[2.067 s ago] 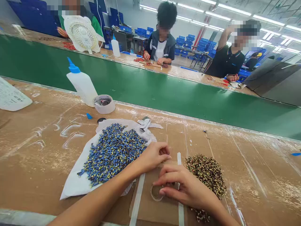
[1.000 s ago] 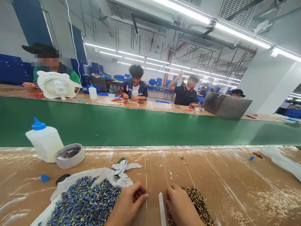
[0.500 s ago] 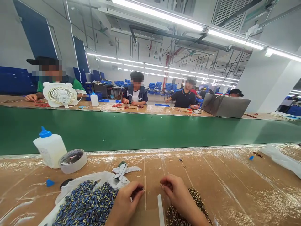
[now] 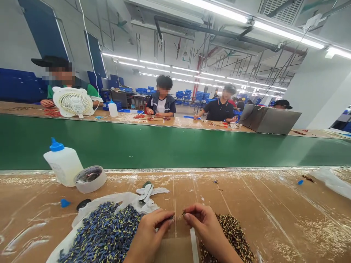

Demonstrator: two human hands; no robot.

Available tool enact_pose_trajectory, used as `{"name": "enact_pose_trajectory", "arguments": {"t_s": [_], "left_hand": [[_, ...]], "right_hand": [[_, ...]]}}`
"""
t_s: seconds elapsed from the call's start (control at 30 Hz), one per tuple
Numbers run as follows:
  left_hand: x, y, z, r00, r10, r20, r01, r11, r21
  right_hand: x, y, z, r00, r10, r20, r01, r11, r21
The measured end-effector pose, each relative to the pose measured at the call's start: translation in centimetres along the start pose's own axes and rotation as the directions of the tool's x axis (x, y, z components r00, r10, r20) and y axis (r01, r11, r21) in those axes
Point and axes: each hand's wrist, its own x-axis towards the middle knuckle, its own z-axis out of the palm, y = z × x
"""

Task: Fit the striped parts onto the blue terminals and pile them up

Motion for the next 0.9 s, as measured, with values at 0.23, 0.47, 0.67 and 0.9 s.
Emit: {"name": "enact_pose_trajectory", "arguments": {"t_s": [0.23, 0.47, 0.67, 0.9], "left_hand": [[-0.3, 0.3, 0.5, 0.999, -0.019, 0.036, 0.019, 1.0, -0.01], [-0.5, 1.0, 0.9, 0.999, -0.002, 0.048, 0.003, 0.999, -0.033], [-0.6, 0.9, 0.9, 0.998, 0.035, 0.05, -0.035, 0.999, -0.01], [-0.7, 1.2, 1.1, 0.994, 0.06, 0.088, -0.068, 0.994, 0.091]], "right_hand": [[-0.8, -0.3, 0.5, 1.0, 0.002, 0.017, -0.002, 1.0, -0.025], [-1.5, -0.3, 0.8, 0.996, 0.009, 0.088, -0.007, 1.0, -0.031], [-1.6, -0.1, 1.2, 0.998, 0.007, 0.07, -0.005, 1.0, -0.029], [-1.6, 0.7, 1.3, 0.998, 0.008, 0.063, -0.006, 0.999, -0.032]]}}
